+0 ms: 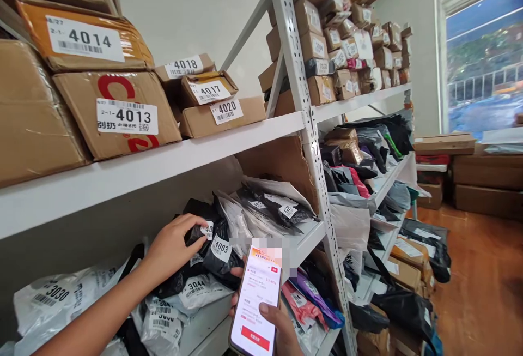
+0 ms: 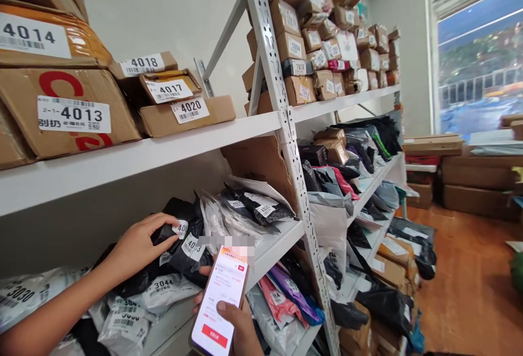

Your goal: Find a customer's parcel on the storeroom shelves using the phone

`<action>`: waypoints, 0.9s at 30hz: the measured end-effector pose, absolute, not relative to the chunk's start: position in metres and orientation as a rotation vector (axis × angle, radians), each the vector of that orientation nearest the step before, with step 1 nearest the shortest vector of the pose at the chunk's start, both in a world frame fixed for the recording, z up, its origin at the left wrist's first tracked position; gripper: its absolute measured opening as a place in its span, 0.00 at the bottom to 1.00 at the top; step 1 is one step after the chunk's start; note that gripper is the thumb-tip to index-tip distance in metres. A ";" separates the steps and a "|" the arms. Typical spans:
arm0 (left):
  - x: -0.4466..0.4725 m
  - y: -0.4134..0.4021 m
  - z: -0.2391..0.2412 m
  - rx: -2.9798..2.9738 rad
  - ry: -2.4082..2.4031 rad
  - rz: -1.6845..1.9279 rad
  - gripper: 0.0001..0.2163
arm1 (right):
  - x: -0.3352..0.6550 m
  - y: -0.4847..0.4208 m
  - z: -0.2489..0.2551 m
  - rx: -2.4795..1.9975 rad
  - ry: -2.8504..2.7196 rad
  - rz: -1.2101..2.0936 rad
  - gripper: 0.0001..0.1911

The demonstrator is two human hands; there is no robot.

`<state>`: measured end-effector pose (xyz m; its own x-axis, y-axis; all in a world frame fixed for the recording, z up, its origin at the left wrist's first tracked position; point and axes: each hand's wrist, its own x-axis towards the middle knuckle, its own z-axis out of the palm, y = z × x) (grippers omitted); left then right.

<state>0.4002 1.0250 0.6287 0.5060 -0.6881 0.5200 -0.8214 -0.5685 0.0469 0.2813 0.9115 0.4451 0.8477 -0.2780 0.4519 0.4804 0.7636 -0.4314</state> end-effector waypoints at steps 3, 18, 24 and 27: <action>0.381 1.005 0.646 2.750 -1.022 0.713 0.21 | 0.275 0.913 0.446 -0.620 -0.390 -0.464 0.43; 0.425 0.983 0.679 2.843 -1.461 0.232 0.10 | 0.297 0.915 0.460 -0.374 -0.319 -0.324 0.47; 0.397 0.974 0.671 2.990 -1.651 0.068 0.16 | 0.297 0.899 0.464 -0.292 -0.239 -0.357 0.53; 0.392 0.975 0.668 3.032 -1.718 0.202 0.21 | 0.294 0.894 0.457 -0.375 -0.297 -0.326 0.50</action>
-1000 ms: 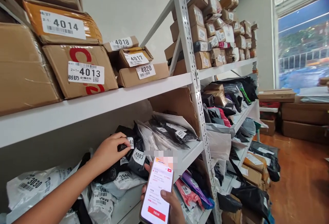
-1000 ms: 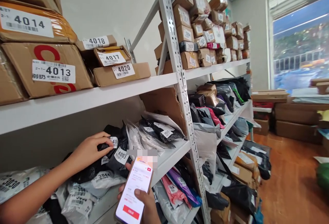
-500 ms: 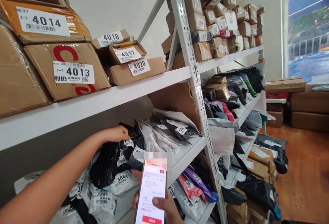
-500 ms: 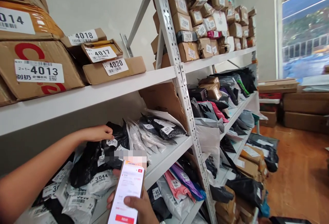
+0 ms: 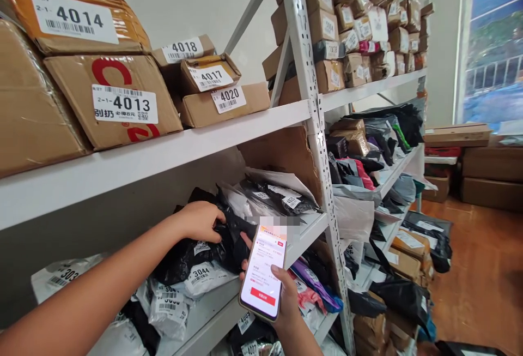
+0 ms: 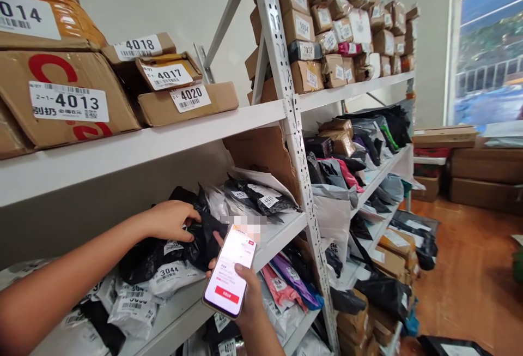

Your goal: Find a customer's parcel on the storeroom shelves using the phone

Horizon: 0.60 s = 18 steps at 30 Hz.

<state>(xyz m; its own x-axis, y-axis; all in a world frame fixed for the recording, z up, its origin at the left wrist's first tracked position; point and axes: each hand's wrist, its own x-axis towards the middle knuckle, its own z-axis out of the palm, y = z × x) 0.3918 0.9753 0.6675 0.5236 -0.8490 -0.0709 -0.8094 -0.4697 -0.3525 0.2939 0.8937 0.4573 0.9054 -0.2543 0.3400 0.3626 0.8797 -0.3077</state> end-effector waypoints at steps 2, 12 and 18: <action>0.392 0.977 0.668 -2.341 1.410 -0.109 0.20 | 0.290 0.892 0.451 -0.520 -0.359 -0.333 0.47; 0.400 0.974 0.668 -2.346 1.376 -0.046 0.07 | 0.281 0.888 0.440 -0.606 -0.606 -0.108 0.54; 0.396 0.975 0.668 -2.371 1.363 -0.062 0.07 | 0.280 0.888 0.443 -0.573 -0.572 -0.084 0.54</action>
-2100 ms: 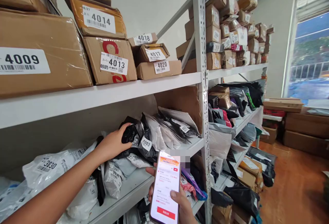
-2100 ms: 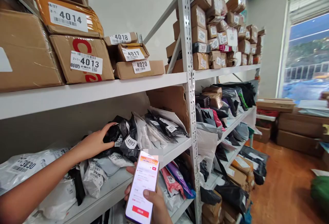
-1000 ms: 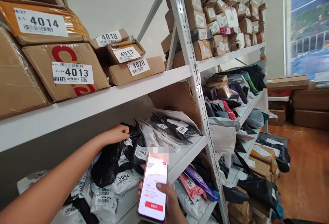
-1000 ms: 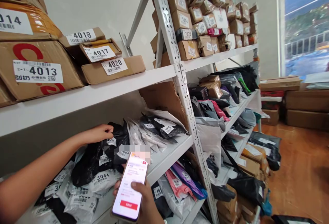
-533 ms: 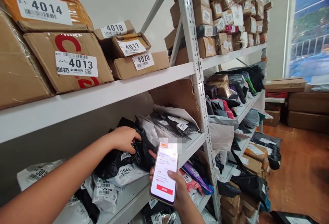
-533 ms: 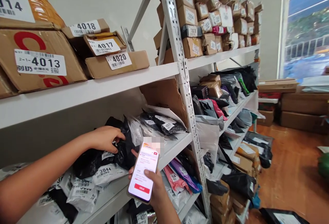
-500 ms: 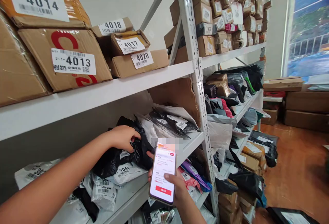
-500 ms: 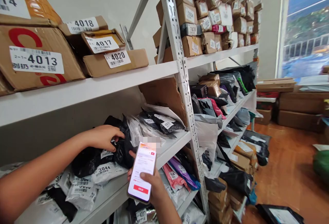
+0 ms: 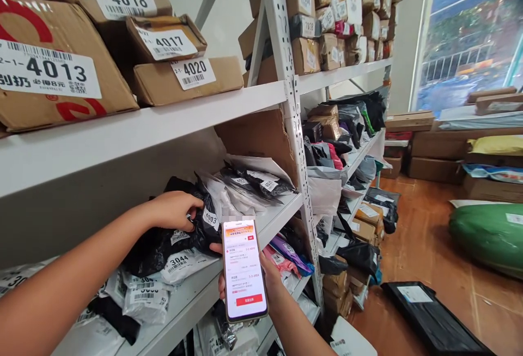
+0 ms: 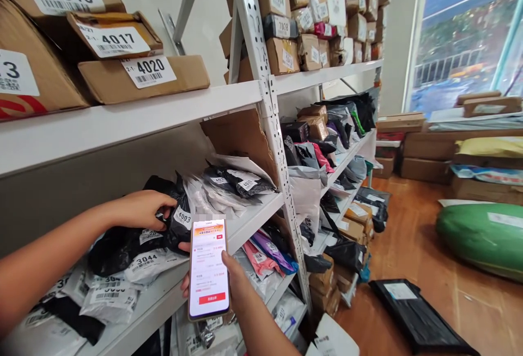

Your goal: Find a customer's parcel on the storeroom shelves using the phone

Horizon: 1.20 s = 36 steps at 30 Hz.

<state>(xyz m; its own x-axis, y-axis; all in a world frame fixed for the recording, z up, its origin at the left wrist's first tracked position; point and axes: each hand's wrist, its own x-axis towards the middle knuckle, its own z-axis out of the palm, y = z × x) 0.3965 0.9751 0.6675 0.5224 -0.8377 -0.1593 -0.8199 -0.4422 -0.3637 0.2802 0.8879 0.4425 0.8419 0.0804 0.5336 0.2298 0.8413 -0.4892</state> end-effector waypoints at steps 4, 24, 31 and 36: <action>0.396 0.975 0.667 -2.385 1.347 -0.065 0.07 | 0.281 0.889 0.439 -0.568 -0.577 -0.075 0.54; 0.389 0.980 0.665 -2.391 1.344 -0.112 0.07 | 0.273 0.889 0.440 -0.548 -0.559 -0.126 0.48; 0.391 0.979 0.665 -2.395 1.330 -0.112 0.08 | 0.273 0.887 0.434 -0.522 -0.610 -0.141 0.46; 0.388 0.980 0.664 -2.397 1.345 -0.141 0.07 | 0.271 0.888 0.434 -0.522 -0.612 -0.158 0.44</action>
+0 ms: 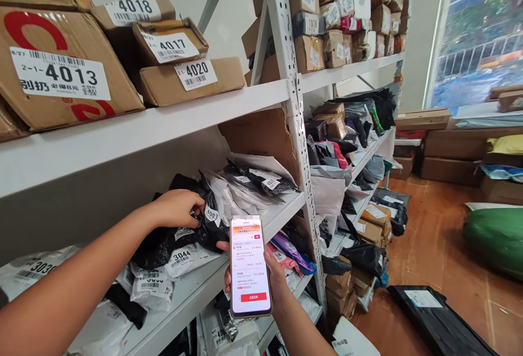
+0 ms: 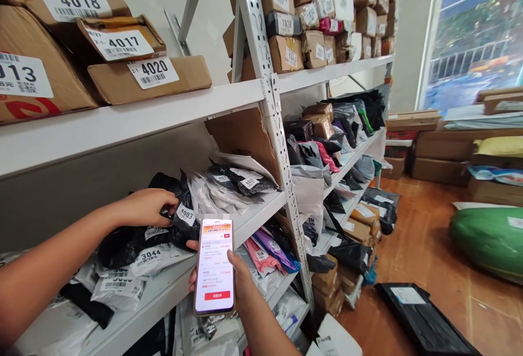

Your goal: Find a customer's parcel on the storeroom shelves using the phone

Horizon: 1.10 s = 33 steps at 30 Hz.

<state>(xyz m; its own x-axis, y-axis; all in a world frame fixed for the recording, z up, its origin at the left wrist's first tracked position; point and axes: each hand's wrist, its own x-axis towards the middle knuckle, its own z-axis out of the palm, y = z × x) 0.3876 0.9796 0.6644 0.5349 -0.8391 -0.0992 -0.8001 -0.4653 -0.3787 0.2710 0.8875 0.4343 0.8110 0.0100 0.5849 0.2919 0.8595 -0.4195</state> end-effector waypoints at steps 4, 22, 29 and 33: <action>0.385 0.993 0.659 -2.415 1.506 -0.385 0.09 | 0.267 0.886 0.435 -0.542 -0.579 -0.123 0.48; 0.389 1.055 0.615 -2.243 1.720 -1.089 0.12 | 0.280 0.902 0.434 -0.580 -0.574 -0.055 0.47; 0.383 1.055 0.613 -2.278 1.686 -1.071 0.12 | 0.280 0.899 0.432 -0.574 -0.598 -0.015 0.48; 0.383 1.056 0.612 -2.285 1.676 -1.074 0.12 | 0.287 0.907 0.450 -0.563 -0.620 -0.071 0.43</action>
